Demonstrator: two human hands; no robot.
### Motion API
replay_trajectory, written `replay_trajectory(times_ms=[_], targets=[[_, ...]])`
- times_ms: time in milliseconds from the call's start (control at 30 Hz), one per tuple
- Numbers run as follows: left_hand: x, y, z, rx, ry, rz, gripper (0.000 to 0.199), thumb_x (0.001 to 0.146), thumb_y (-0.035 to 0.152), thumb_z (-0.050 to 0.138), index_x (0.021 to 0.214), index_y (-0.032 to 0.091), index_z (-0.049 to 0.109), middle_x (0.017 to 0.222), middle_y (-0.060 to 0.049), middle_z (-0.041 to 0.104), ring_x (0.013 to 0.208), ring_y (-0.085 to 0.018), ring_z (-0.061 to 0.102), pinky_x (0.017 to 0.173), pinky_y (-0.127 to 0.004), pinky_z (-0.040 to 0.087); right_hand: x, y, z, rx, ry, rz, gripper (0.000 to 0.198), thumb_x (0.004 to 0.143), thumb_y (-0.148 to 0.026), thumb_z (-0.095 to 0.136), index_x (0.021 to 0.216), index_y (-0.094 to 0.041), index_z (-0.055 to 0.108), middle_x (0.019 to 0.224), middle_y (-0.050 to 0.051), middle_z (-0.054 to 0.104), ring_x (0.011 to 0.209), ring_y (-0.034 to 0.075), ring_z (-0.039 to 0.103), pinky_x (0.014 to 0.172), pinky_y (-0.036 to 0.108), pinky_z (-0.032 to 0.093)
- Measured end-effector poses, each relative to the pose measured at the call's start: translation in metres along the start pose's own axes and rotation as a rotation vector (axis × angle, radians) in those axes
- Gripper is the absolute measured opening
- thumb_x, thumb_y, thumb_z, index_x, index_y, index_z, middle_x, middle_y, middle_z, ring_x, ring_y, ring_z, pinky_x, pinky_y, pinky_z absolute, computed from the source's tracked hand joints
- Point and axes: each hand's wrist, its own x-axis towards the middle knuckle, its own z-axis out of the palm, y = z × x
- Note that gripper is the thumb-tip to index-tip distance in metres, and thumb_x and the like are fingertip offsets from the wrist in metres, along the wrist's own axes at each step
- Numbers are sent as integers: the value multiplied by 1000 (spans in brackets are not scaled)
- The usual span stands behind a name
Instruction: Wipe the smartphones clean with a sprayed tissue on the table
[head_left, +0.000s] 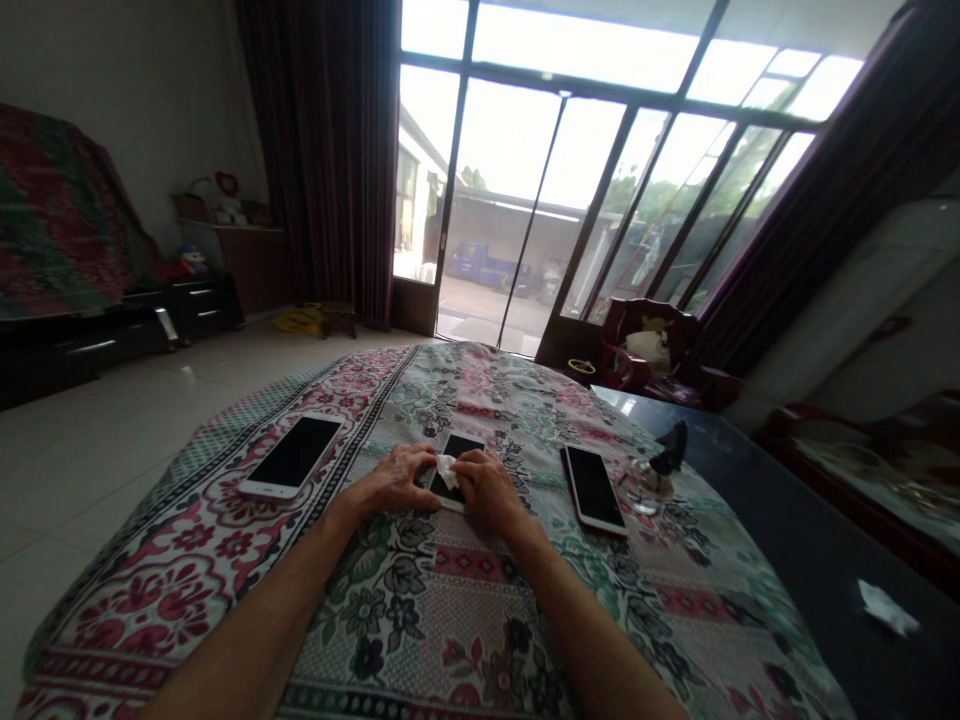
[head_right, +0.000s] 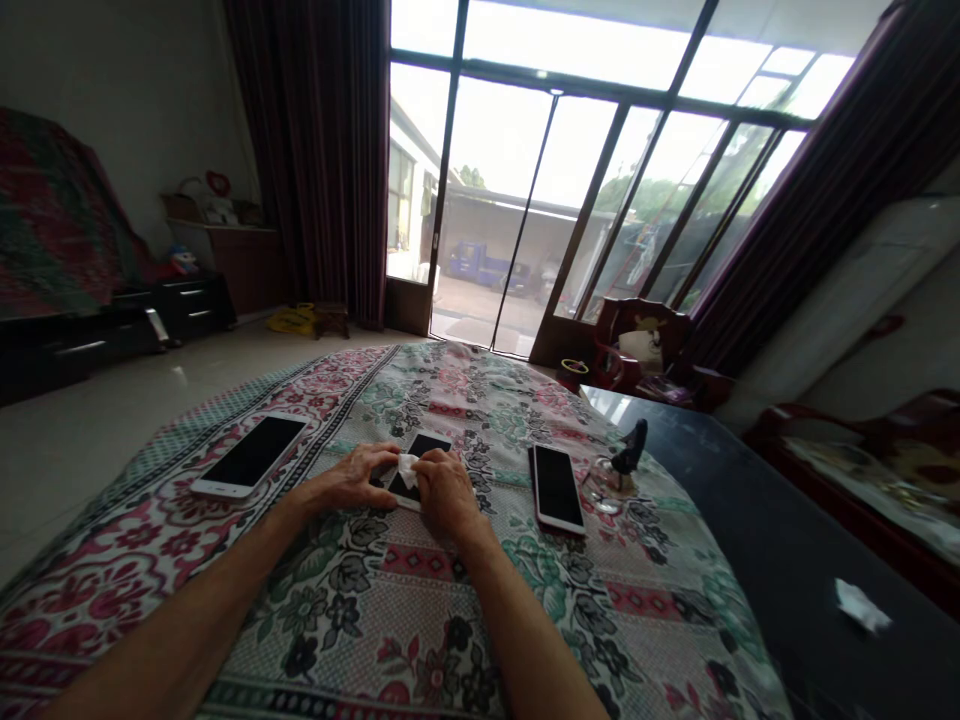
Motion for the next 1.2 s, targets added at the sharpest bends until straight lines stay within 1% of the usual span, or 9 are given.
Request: replay_trajectory(times_ms=[133, 267, 400, 533, 633, 767, 967, 1200], targets=[[-1, 7, -4, -1, -30, -13, 73, 61, 44, 81, 126, 16, 62, 148, -14, 47, 137, -34, 39, 113, -39, 33, 24, 14, 1, -25, 0, 67, 25, 91, -14, 55, 102, -21, 76, 108, 7, 71, 102, 21, 62, 98, 31, 40], [-3, 16, -11, -8, -43, -23, 69, 62, 43, 79, 124, 18, 62, 148, -13, 47, 136, -33, 40, 113, -41, 32, 48, 26, 3, -79, -13, 113, 25, 91, -14, 55, 101, -20, 77, 108, 8, 72, 101, 21, 63, 95, 30, 42], [-4, 15, -9, -22, -11, -1, 66, 61, 46, 79, 120, 20, 63, 146, -12, 49, 134, -34, 42, 112, -42, 33, 63, 35, 7, -115, -3, 74, 24, 92, -16, 55, 101, -22, 77, 107, 8, 70, 102, 20, 62, 95, 30, 42], [-3, 11, -3, 3, 59, 39, 64, 60, 49, 79, 116, 21, 64, 139, -11, 55, 126, -33, 48, 107, -42, 37, 66, 43, 8, -138, -3, 15, 25, 94, -17, 53, 105, -20, 75, 108, 9, 69, 101, 20, 60, 95, 32, 42], [-2, 10, -1, 40, 77, 74, 61, 61, 51, 78, 113, 23, 64, 135, -9, 58, 123, -33, 50, 105, -41, 39, 63, 44, 8, -156, -22, -48, 26, 95, -15, 51, 107, -19, 73, 109, 9, 67, 101, 20, 59, 96, 34, 42], [-3, 11, 1, 71, 102, 97, 60, 61, 50, 78, 112, 22, 64, 135, -9, 57, 122, -33, 50, 106, -43, 38, 53, 38, 7, -146, -25, -102, 29, 94, -12, 48, 110, -18, 72, 112, 10, 67, 101, 21, 58, 96, 35, 42], [-4, 9, 6, 54, 157, 117, 59, 61, 48, 79, 111, 21, 64, 135, -10, 58, 122, -33, 50, 107, -46, 38, 27, 21, 0, -75, -47, -187, 29, 91, -11, 49, 104, -19, 73, 108, 8, 67, 100, 20, 57, 96, 36, 42], [-2, 6, 9, 43, 186, 140, 58, 58, 51, 79, 107, 23, 66, 129, -9, 61, 117, -33, 53, 103, -47, 42, -12, 0, -12, 36, -118, -217, 26, 86, -13, 50, 94, -21, 73, 103, 7, 65, 91, 17, 58, 85, 31, 47]])
